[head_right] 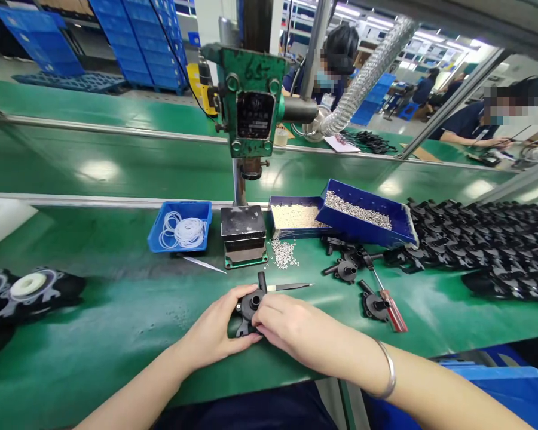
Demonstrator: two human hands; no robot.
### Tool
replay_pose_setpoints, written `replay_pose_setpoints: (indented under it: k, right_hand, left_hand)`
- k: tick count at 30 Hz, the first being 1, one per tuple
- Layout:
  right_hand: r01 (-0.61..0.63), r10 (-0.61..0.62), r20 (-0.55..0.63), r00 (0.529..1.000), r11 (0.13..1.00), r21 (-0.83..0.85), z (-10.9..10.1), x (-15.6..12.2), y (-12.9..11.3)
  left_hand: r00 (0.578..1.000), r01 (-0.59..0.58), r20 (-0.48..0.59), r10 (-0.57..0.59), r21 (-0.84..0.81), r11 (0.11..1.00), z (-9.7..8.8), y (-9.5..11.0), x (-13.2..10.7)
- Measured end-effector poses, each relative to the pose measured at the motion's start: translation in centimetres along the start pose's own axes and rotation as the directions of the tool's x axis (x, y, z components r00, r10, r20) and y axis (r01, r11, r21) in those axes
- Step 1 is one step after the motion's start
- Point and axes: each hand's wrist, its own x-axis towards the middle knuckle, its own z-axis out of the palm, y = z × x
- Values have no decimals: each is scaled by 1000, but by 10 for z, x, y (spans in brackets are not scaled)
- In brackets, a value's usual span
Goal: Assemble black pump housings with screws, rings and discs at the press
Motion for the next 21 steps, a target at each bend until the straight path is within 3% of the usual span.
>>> replay_pose_setpoints:
  k: [9, 13, 18, 21]
  right_hand:
    - [-14, 14, -34, 999, 1000, -1, -1, -2, -7]
    - [45, -59, -149, 987, 994, -99, 12, -13, -6]
    - [86, -118, -111, 987, 962, -260, 34, -34, -2]
    - [50, -95, -168, 981, 966, -253, 42, -40, 2]
  left_hand:
    - [1000, -13, 9, 13, 0, 1000, -1, 2, 0]
    - [1000, -15, 3, 15, -6, 1000, 0, 1, -1]
    - [999, -43, -7, 43, -6, 999, 1, -2, 0]
    - [999, -52, -9, 52, 9, 999, 2, -2, 0]
